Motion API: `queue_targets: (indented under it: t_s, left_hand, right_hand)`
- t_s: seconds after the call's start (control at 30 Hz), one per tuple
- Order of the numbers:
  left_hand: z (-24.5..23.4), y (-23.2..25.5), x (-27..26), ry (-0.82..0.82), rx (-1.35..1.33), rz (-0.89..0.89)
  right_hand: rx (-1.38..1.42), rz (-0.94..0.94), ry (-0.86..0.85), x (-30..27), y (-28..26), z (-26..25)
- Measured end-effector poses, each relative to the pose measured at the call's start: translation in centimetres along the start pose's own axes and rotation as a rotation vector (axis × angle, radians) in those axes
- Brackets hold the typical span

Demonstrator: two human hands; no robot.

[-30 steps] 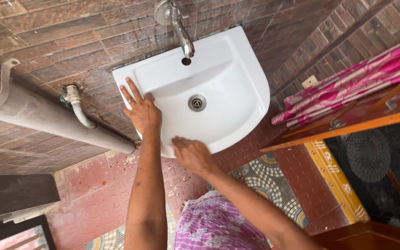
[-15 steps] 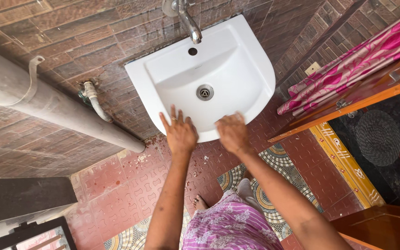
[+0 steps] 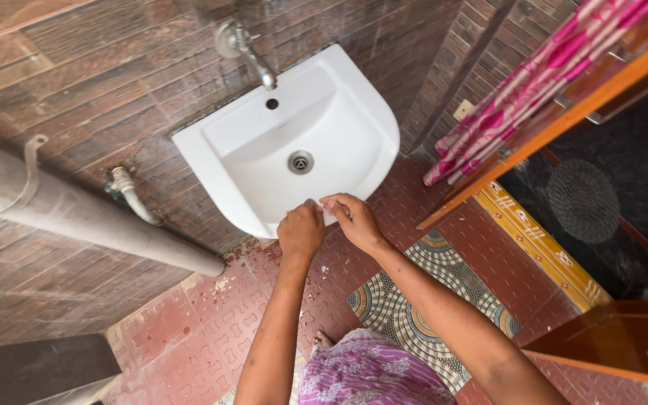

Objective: The person cleans a white wall-mounted sink by hand, scrubbing the basin and rim, then rinsing with water from the faucet. They also wipe the flexible drain pipe underneath the sink before finishing by rinsing their hands.

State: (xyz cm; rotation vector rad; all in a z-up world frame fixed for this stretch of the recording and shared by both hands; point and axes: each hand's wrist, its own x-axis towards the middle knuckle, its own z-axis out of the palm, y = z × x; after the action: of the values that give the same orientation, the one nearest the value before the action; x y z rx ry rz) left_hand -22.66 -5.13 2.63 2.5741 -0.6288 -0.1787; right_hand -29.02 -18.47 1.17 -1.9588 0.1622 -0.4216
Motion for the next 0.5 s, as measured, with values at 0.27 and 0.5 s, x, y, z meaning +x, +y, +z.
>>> queue_targets:
  t_s: [0.27, 0.5]
  left_hand:
    - [-1.6, 13.0, -4.4, -0.041, -0.218, 0.217]
    - [2.3, 23.8, -13.4, -0.195, -0.291, 0.452]
  right_hand:
    - [0.214, 0.106, 0.262, -6.4, -0.8, -10.1]
    - [0.357, 0.183, 0.547, -19.8, -1.2, -19.2]
